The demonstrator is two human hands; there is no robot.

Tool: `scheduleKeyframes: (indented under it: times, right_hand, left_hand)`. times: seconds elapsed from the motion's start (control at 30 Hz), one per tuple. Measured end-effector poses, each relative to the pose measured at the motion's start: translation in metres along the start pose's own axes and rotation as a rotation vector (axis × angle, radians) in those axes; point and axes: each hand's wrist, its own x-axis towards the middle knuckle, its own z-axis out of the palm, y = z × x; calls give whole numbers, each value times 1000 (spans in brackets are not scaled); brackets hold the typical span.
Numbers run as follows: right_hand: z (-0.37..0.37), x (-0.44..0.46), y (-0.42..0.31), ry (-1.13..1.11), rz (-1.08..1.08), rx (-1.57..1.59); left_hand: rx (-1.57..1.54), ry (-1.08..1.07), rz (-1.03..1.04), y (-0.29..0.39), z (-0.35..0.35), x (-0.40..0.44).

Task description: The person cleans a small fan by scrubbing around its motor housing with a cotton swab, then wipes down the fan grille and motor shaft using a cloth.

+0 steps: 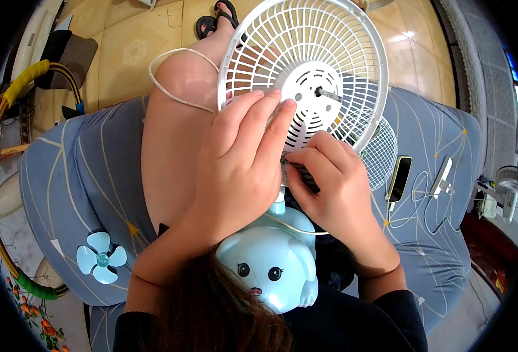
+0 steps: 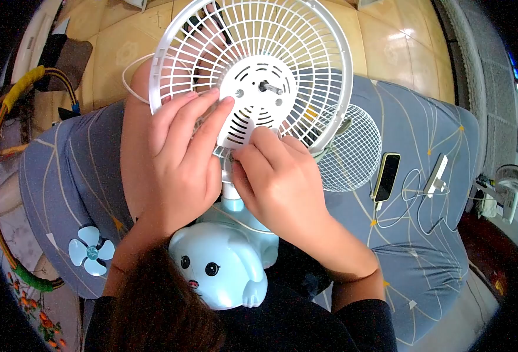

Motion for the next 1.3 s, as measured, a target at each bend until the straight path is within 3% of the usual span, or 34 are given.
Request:
scheduleKeyframes:
  times: [0.27,0.47,0.8,0.93,1.07,1.3]
  right_hand:
    - [-1,-1,0,-71,51,50]
    - [-11,-1,12,-128,147,379]
    - [-1,-6,8,-5,152,272]
    - [-5,-3,7,-57,141,238]
    - [-15,-3,17,-109,160,420]
    - [-29,-9,27,-102,200,309]
  left_hand:
    - [-1,-9,-7,2,0,-1]
    - [-17,0,-16,3,1,0]
    - [-14,-47,-6,4,-3,3]
    - [-21,-55,-12,4,-4,5]
    - [-34,-61,-27,7,-4,5]
    - [-89,-67,-35,4,-2,2]
